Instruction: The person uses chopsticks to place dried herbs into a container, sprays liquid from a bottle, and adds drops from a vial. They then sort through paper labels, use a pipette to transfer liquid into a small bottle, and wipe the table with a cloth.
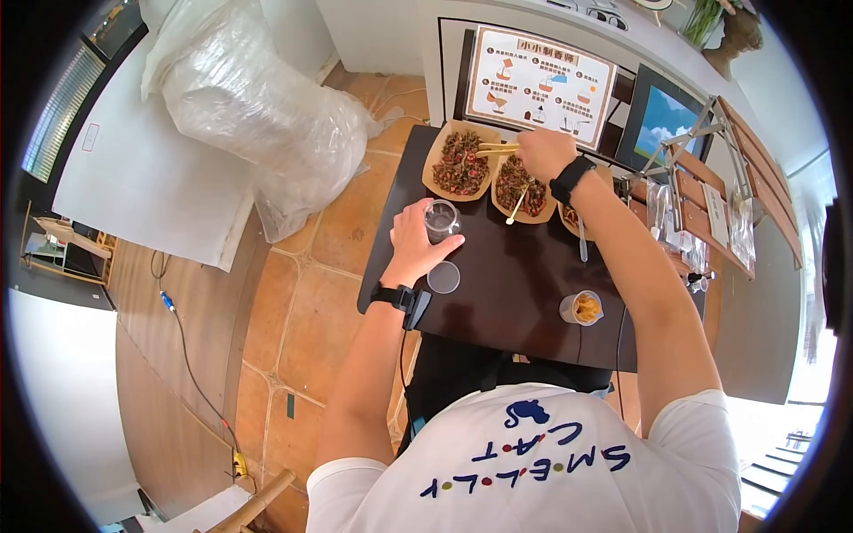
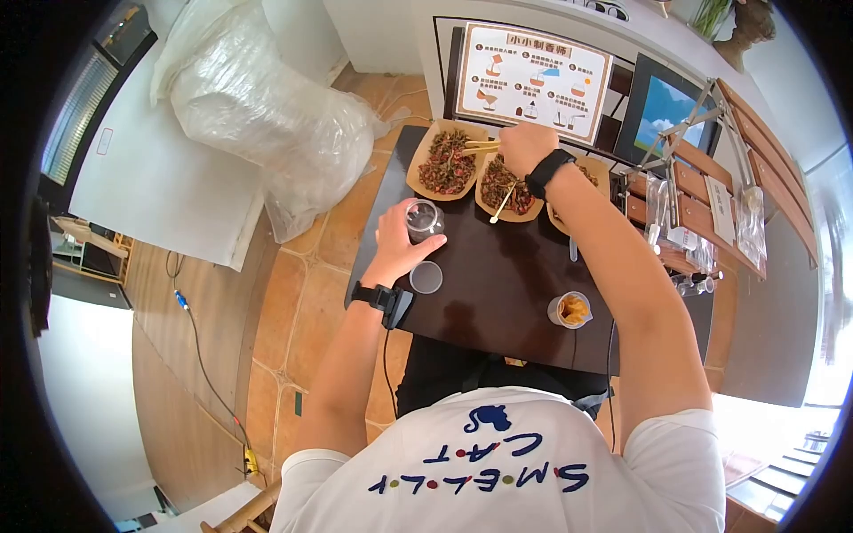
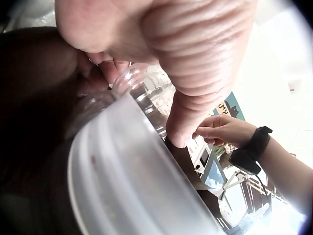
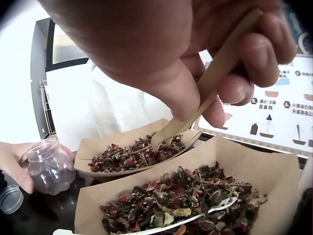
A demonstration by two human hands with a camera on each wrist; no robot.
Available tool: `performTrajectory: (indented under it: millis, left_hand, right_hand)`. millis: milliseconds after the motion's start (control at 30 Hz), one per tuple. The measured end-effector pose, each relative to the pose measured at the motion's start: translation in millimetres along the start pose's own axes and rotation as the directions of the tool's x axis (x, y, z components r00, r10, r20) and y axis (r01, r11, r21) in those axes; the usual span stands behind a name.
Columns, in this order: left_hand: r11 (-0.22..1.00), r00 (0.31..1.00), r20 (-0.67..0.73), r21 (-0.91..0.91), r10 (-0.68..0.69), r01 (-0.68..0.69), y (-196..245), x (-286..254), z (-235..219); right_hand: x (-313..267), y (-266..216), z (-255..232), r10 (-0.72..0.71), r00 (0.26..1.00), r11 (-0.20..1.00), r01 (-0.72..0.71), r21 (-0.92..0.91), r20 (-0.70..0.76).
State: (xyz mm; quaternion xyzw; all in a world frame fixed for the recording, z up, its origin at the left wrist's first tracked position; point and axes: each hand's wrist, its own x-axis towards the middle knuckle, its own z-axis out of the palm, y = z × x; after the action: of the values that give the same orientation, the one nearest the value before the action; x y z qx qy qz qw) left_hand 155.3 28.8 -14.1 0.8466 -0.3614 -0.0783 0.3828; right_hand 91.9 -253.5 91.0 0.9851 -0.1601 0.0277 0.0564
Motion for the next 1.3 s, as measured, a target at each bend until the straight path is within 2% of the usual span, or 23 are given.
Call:
performTrajectory:
  millis: [133, 300, 533, 700, 933, 1000, 1300]
  left_hand:
    - [1.000, 1.000, 0.002, -0.006, -0.008, 0.008, 1.2, -0.1, -0.4]
    - [1.000, 0.998, -0.066, 0.007, 0.023, -0.023, -1.3, -0.6, 3.5]
    - [1.000, 0.998, -0.067, 0.000, 0.014, -0.014, -0.4, -0.9, 3.6]
    - [1.000, 0.998, -0.058, 0.013, 0.011, -0.011, 0.3, -1.2, 2.5]
    - [1.000, 0.999, -0.051, 0.016, 0.009, -0.008, 0.9, -1.4, 1.7]
    - [1.000, 0.999, -0.049, 0.016, 0.011, -0.011, 1.3, -1.4, 1.1]
    - [1.000, 1.000, -0.021, 0.009, -0.009, 0.009, 4.7, -1.9, -0.7]
  right_hand:
    - [-1.2, -2.8, 0.3, -0.005, 0.999, 1.000, 0.005, 0.003, 0.052]
    - [-6.7, 5.4, -16.7, -0.052, 0.997, 0.991, 0.044, 0.127, 0.056]
    - [-15.1, 1.7, -19.8, -0.116, 0.986, 0.984, 0.098, 0.150, 0.117]
    - [-10.6, -3.4, -9.5, -0.115, 0.984, 0.991, 0.104, 0.088, 0.136]
    - [-6.3, -12.0, -4.3, -0.137, 0.982, 0.991, 0.135, 0.020, 0.134]
    - [-8.8, -13.8, 0.6, -0.206, 0.977, 0.977, 0.209, -0.040, 0.062]
    - [-13.7, -12.6, 8.6, -0.269, 0.963, 0.963, 0.269, -0.021, -0.004]
